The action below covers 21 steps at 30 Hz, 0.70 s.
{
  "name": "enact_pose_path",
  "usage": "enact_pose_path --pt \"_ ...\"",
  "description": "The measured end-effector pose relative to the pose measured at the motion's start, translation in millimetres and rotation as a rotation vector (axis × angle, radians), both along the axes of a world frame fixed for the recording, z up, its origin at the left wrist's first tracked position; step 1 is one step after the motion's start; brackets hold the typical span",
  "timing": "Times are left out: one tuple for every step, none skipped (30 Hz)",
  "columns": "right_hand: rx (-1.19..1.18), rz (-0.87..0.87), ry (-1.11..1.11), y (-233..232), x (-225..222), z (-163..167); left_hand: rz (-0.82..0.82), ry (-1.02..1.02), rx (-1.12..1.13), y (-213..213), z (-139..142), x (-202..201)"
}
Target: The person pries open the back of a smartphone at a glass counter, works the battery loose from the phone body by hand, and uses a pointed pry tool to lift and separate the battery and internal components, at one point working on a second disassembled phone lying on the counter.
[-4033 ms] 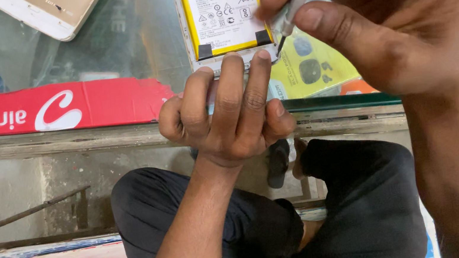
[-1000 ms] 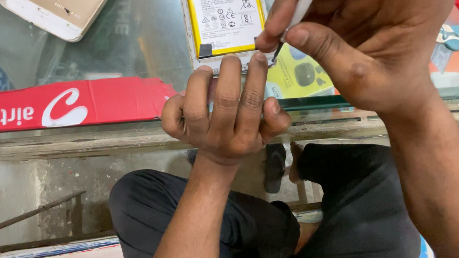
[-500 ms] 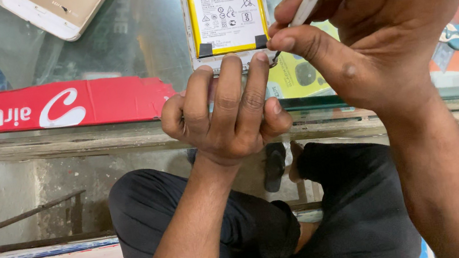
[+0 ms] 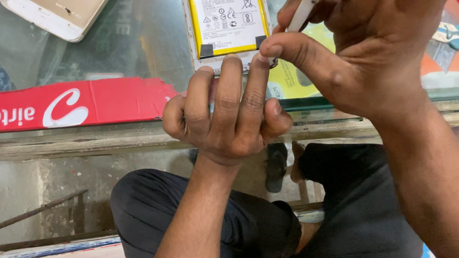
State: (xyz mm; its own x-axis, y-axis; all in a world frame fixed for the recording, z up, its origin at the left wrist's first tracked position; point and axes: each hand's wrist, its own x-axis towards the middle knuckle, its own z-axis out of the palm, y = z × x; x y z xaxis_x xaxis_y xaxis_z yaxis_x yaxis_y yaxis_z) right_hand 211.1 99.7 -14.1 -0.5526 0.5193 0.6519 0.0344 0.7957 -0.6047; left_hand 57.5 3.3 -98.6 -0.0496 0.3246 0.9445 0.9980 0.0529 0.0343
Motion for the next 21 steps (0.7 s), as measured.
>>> enact_pose_path --pt "-0.056 -0.017 0.054 -1 0 -1 0.000 -0.002 0.000 0 0 1" --pt "-0.100 -0.040 0.101 -1 1 -2 0.001 0.001 -0.006 -1 -1 1" --pt "-0.139 -0.060 0.149 -2 1 -2 0.003 0.004 -0.009 -1 -2 1" --pt "-0.173 -0.083 0.199 -2 1 -3 0.007 0.007 -0.010 -1 -2 1" --pt "-0.204 -0.098 0.249 -2 1 -3 0.003 0.007 -0.015 -1 -3 1" --pt "-0.234 -0.118 0.295 -1 0 -4 0.000 0.006 -0.021 -2 -4 1" --pt "-0.267 -0.136 0.339 -1 0 -4 -0.007 0.006 -0.029 -3 -5 0" --pt "-0.287 -0.146 0.362 0 0 -4 -0.029 -0.005 -0.029 -4 -5 -1" --pt "-0.309 -0.157 0.384 0 0 -4 -0.049 -0.016 -0.029 -6 -6 -1" --pt "-0.325 -0.161 0.400 1 0 -4 -0.067 -0.026 -0.027 -7 -6 -2" --pt "-0.342 -0.161 0.412 2 0 -3 -0.118 -0.062 -0.034 -10 -7 -3" --pt "-0.353 -0.164 0.411 3 0 -3 -0.169 -0.099 -0.043 -15 -7 -5" --pt "-0.369 -0.161 0.416 4 0 -2 -0.221 -0.137 -0.051 -19 -8 -5" --pt "-0.376 -0.156 0.411 4 0 -2 -0.203 -0.142 -0.054 -22 -9 -6" --pt "-0.387 -0.148 0.397 5 0 -1 -0.184 -0.150 -0.059 -27 -10 -7" --pt "-0.396 -0.144 0.385 5 0 -1 -0.167 -0.162 -0.066 -29 -11 -7" --pt "-0.404 -0.140 0.374 6 0 0 -0.166 -0.152 -0.068 -30 -12 -7" --pt "-0.409 -0.133 0.364 6 0 1 -0.161 -0.140 -0.068 -29 -14 -8" --pt "-0.417 -0.127 0.349 6 0 2 -0.155 -0.130 -0.070 -29 -15 -9" --pt "-0.422 -0.121 0.338 6 0 3 -0.144 -0.126 -0.080 -30 -16 -9" --pt "-0.426 -0.118 0.327 6 0 4 -0.133 -0.121 -0.087 -30 -16 -9"
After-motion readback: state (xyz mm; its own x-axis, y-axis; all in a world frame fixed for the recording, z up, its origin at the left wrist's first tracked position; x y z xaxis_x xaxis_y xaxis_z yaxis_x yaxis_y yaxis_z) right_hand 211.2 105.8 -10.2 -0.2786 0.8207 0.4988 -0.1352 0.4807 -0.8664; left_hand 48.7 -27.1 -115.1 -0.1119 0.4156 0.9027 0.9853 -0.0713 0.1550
